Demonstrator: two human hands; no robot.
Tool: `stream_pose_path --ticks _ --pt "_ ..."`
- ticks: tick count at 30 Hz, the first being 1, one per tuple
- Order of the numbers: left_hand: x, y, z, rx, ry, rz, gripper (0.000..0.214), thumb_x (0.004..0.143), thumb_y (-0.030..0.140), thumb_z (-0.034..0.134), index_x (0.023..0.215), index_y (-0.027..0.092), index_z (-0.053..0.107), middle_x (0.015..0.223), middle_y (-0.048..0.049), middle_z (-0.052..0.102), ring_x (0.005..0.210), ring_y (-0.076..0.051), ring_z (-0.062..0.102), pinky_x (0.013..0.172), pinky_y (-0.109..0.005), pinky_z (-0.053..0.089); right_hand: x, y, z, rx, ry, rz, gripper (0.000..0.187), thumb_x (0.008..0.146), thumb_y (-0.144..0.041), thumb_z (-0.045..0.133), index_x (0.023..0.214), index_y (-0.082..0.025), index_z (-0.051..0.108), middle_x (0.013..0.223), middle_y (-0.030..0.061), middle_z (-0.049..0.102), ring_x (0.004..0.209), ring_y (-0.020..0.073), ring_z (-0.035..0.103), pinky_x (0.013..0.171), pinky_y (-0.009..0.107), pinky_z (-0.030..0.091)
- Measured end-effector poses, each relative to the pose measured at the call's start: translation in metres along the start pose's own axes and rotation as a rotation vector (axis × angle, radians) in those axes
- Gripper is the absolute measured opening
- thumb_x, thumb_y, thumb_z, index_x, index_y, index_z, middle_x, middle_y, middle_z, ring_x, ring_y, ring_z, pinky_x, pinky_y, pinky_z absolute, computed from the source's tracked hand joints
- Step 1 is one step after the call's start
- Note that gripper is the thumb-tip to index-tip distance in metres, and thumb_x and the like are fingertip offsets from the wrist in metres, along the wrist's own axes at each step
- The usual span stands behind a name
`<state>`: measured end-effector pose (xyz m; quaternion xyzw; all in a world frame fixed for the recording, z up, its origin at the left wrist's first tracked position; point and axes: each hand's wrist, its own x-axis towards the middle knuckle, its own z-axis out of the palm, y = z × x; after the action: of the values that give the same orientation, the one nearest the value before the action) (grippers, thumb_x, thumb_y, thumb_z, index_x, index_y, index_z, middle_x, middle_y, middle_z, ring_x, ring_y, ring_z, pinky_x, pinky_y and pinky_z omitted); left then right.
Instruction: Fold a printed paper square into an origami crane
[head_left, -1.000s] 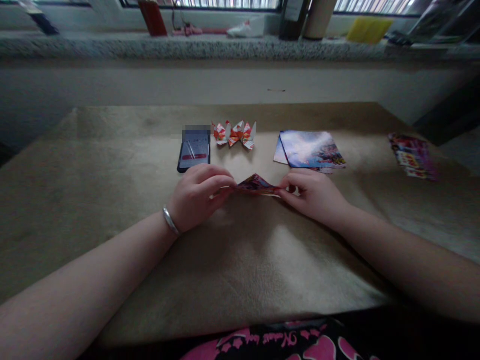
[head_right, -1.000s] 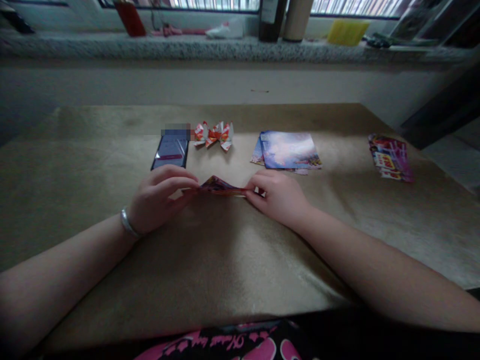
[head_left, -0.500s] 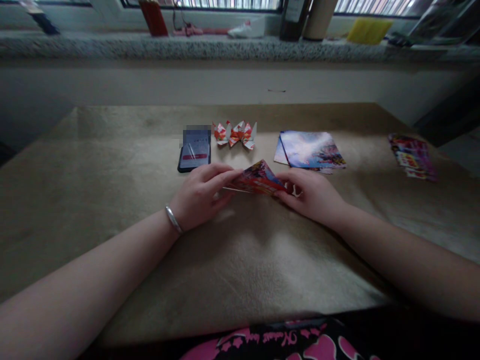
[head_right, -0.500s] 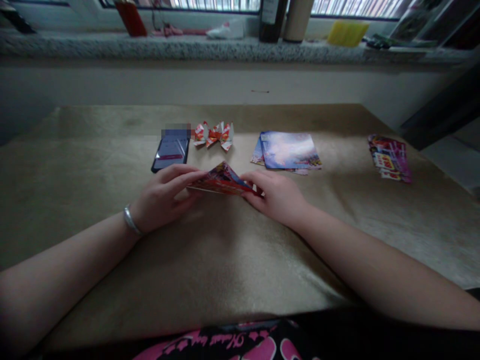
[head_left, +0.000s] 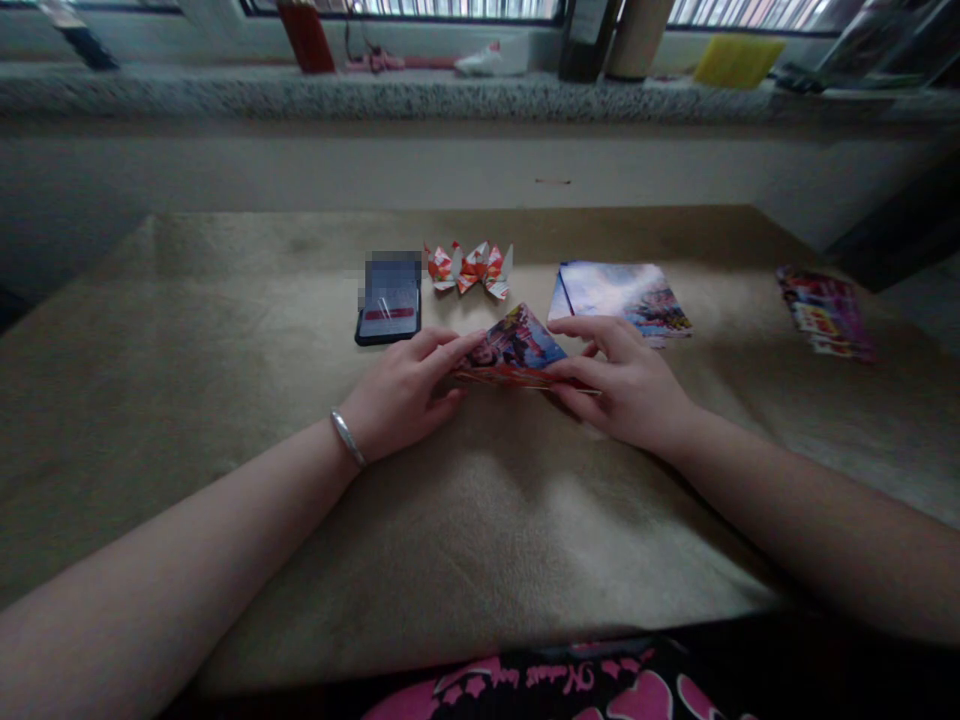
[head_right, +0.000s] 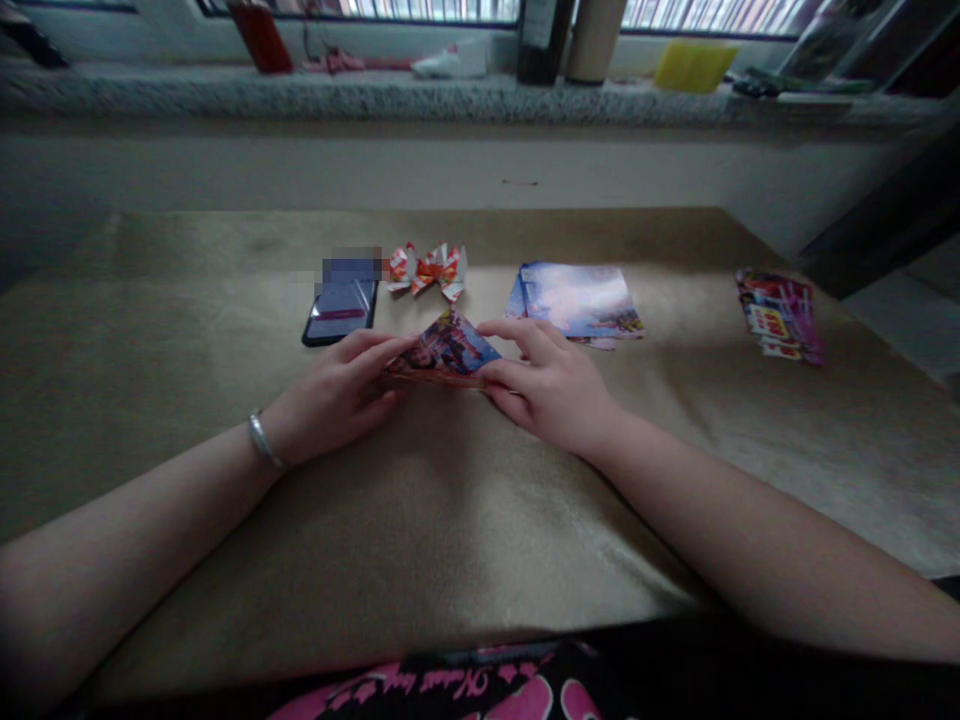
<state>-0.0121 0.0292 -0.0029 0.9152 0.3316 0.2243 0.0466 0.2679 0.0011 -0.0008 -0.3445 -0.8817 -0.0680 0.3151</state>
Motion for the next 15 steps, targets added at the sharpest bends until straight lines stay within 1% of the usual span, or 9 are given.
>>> stream_pose_path --ticks 2,5,8,11,13,15 --pt "0.0 0.0 0.001 0.005 -0.024 -0.026 0.057 0.085 0.023 0.054 0.14 0.019 0.04 0.123 -0.0121 0.052 0.107 -0.023 0.057 0.092 -0.038 0.05 0.0 0.001 -0.001 -0.031 0.0 -0.036 0.01 0.084 -0.024 0.061 0.09 -0.024 0.069 0.128 0.0097 0.056 0.116 0.0279 0.051 0.095 0.045 0.047" --pt "-0.001 -0.001 0.002 0.009 -0.043 -0.045 0.057 0.086 0.027 0.055 0.141 0.018 0.04 0.124 -0.0132 0.052 0.108 -0.024 0.056 0.094 -0.04 0.049 0.0 0.002 -0.002 -0.018 -0.035 -0.097 0.011 0.084 -0.023 0.061 0.091 -0.025 0.07 0.125 0.0071 0.06 0.118 0.0276 0.05 0.1 0.047 0.044" --pt "-0.001 -0.003 0.003 0.021 -0.053 -0.053 0.057 0.086 0.03 0.056 0.14 0.019 0.041 0.125 -0.0135 0.052 0.11 -0.025 0.055 0.096 -0.041 0.048 0.0 0.004 -0.001 0.01 -0.087 -0.129 0.014 0.084 -0.021 0.06 0.093 -0.025 0.07 0.121 0.0054 0.065 0.116 0.0264 0.053 0.099 0.046 0.045" --pt "-0.002 -0.006 0.004 0.039 -0.096 -0.056 0.061 0.086 0.039 0.058 0.141 0.02 0.04 0.129 -0.014 0.05 0.117 -0.027 0.05 0.103 -0.045 0.043 0.0 0.006 0.001 0.047 -0.139 -0.133 0.018 0.084 -0.021 0.059 0.097 -0.025 0.071 0.116 0.0036 0.068 0.113 0.0248 0.056 0.097 0.044 0.047" --pt "-0.003 -0.008 0.005 0.043 -0.143 -0.061 0.065 0.088 0.048 0.054 0.143 0.018 0.038 0.134 -0.0153 0.046 0.124 -0.03 0.045 0.108 -0.047 0.037 0.0 0.008 0.003 0.068 -0.175 -0.133 0.019 0.085 -0.022 0.058 0.099 -0.024 0.071 0.114 0.0025 0.07 0.111 0.024 0.057 0.097 0.043 0.047" --pt "-0.004 -0.011 0.005 0.031 -0.185 -0.069 0.064 0.092 0.053 0.042 0.144 0.016 0.036 0.138 -0.0159 0.043 0.129 -0.03 0.041 0.111 -0.049 0.033 -0.001 0.01 0.003 0.093 -0.217 -0.138 0.021 0.086 -0.024 0.058 0.103 -0.024 0.071 0.113 0.0027 0.071 0.11 0.0241 0.058 0.096 0.043 0.047"
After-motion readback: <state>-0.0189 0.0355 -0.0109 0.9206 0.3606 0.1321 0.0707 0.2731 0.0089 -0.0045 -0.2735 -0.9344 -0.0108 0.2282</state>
